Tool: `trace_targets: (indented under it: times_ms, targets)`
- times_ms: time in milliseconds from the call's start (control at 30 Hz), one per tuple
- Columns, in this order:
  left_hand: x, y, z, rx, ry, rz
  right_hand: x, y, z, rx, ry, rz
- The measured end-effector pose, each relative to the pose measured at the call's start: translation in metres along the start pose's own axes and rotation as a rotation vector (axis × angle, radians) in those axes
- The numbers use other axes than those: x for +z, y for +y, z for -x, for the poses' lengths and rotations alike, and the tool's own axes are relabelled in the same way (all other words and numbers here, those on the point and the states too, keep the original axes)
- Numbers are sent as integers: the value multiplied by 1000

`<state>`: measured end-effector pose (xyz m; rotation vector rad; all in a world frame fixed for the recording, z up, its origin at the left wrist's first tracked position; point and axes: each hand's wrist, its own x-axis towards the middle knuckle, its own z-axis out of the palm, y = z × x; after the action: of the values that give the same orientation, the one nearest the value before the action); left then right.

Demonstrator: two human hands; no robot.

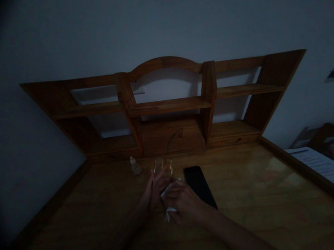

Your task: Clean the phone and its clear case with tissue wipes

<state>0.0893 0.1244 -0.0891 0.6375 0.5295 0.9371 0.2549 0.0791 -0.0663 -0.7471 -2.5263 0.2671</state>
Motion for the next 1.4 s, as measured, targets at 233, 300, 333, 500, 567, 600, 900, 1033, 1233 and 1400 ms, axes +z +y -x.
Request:
trace_targets:
  times_ms: [233, 300, 333, 500, 567, 600, 900, 1033, 1233, 1400]
  targets:
    - [9, 4, 7, 15, 35, -104, -3, -4, 1, 41, 7, -176]
    - [10, 5, 8, 21, 35, -105, -5, -4, 1, 50, 1, -223]
    - [10, 5, 9, 10, 36, -108, -5, -4, 1, 53, -3, -242]
    - [6, 6, 8, -15, 56, -129, -9, -5, 2, 70, 2, -340]
    - [4, 5, 7, -6, 51, -135, -12, -6, 1, 73, 19, -368]
    - [3, 4, 7, -5, 48, -138, -13, -7, 1, 80, 26, -380]
    - [7, 6, 10, 4, 64, -135, -12, -7, 4, 141, 59, -532]
    - [2, 3, 6, 26, 71, -92, -10, -12, -1, 156, 81, -637]
    - [4, 9, 7, 25, 63, -198, -12, -23, -7, 173, 44, -896]
    - [15, 7, 13, 18, 102, -29, -4, -5, -2, 350, 120, -1041]
